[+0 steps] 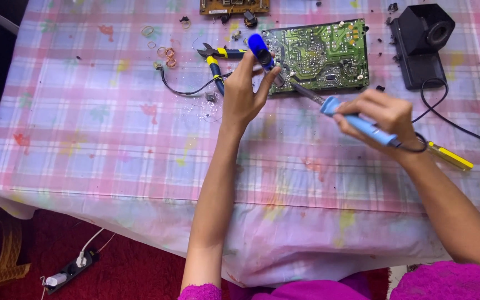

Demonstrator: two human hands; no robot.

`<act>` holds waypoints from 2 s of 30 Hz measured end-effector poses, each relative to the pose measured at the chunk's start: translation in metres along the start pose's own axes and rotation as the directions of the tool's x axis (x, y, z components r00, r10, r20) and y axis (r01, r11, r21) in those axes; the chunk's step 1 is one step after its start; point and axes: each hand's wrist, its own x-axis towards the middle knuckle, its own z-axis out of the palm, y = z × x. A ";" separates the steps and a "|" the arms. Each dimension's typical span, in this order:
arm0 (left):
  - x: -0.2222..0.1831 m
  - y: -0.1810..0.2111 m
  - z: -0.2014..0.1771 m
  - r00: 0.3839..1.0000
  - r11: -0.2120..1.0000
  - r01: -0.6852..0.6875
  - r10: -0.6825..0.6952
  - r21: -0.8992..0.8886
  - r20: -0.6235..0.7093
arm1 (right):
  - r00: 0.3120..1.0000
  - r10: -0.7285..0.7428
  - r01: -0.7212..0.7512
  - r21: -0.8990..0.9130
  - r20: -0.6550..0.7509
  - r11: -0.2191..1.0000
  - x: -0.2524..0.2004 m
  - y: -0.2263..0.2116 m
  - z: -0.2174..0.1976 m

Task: Desoldering electronic components from a circuit board using a soldering iron and a desoldering pump.

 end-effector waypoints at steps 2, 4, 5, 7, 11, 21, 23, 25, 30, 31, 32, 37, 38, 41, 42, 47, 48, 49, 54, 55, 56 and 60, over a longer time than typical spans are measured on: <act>0.001 0.004 -0.003 1.000 0.999 0.011 -0.010 -0.054 0.017 | 0.995 0.098 -0.096 0.075 -0.019 0.993 -0.005 0.016 -0.003; 0.001 0.006 -0.005 0.999 0.994 0.025 -0.020 -0.111 0.038 | 0.979 0.201 -0.195 0.150 -0.029 0.969 -0.012 0.029 -0.003; 0.001 0.005 -0.006 0.998 0.990 0.056 -0.054 -0.133 0.016 | 0.952 0.303 -0.286 0.225 -0.046 0.932 -0.016 0.034 -0.001; 0.001 0.004 -0.006 0.996 0.985 0.084 -0.086 -0.152 -0.002 | 0.913 0.404 -0.369 0.304 -0.057 0.878 -0.027 0.044 0.006; 0.000 0.006 -0.006 0.995 0.974 0.101 -0.101 -0.201 0.011 | 0.789 0.614 -0.508 0.532 -0.029 0.678 -0.039 0.050 0.018; 0.003 0.010 -0.005 0.995 0.969 0.101 -0.096 -0.224 0.032 | 0.695 0.719 -0.555 0.629 -0.008 0.544 -0.042 0.052 0.024; 0.003 0.011 -0.005 0.995 0.968 0.098 -0.091 -0.231 0.043 | 0.686 0.728 -0.551 0.644 -0.014 0.531 -0.041 0.049 0.024; 0.004 0.013 -0.006 0.995 0.967 0.096 -0.085 -0.238 0.056 | 0.675 0.738 -0.546 0.660 -0.019 0.516 -0.041 0.047 0.025; 0.003 0.012 -0.005 0.996 0.979 0.084 -0.075 -0.188 0.051 | 0.728 0.676 -0.510 0.570 -0.114 0.645 -0.043 0.049 0.021; 0.003 0.013 -0.004 0.996 0.978 0.083 -0.074 -0.189 0.051 | 0.727 0.677 -0.510 0.570 -0.115 0.645 -0.043 0.050 0.021; 0.003 0.015 -0.004 0.995 0.976 0.095 -0.090 -0.198 0.035 | 0.725 0.681 -0.514 0.573 -0.108 0.638 -0.044 0.050 0.021; 0.004 0.017 -0.003 0.999 0.974 0.054 -0.054 -0.222 0.004 | 0.699 0.711 -0.538 0.598 -0.079 0.595 -0.042 0.047 0.018; 0.004 0.017 -0.002 0.999 0.974 0.051 -0.052 -0.219 0.000 | 0.706 0.704 -0.532 0.597 -0.079 0.600 -0.042 0.047 0.018; 0.003 0.017 -0.002 0.999 0.979 0.041 -0.042 -0.200 0.001 | 0.708 0.702 -0.528 0.604 -0.075 0.597 -0.044 0.049 0.019; 0.003 0.017 -0.002 0.999 0.982 0.032 -0.032 -0.184 0.004 | 0.705 0.706 -0.528 0.611 -0.072 0.590 -0.045 0.050 0.019; 0.004 0.025 0.002 0.997 0.984 0.058 -0.048 -0.171 0.064 | 0.715 0.696 -0.521 0.612 -0.069 0.595 -0.041 0.047 0.018; 0.003 0.027 0.002 0.994 0.986 0.065 -0.051 -0.155 0.092 | 0.719 0.692 -0.522 0.610 -0.060 0.596 -0.040 0.046 0.018; 0.003 0.026 0.004 0.994 0.985 0.065 -0.051 -0.157 0.094 | 0.717 0.694 -0.524 0.609 -0.062 0.595 -0.040 0.045 0.018; 0.003 0.019 0.004 0.995 0.991 0.079 -0.072 -0.104 0.068 | 0.723 0.688 -0.515 0.620 -0.056 0.592 -0.041 0.046 0.022; 0.002 0.017 0.003 0.995 0.992 0.079 -0.073 -0.101 0.062 | 0.728 0.684 -0.513 0.620 -0.053 0.594 -0.043 0.046 0.023; 0.001 0.015 0.002 0.996 0.989 0.079 -0.074 -0.127 0.040 | 0.710 0.702 -0.525 0.627 -0.050 0.576 -0.044 0.047 0.024; 0.001 0.011 -0.005 0.998 0.989 0.065 -0.062 -0.132 0.024 | 0.698 0.714 -0.540 0.617 -0.051 0.573 -0.045 0.048 0.024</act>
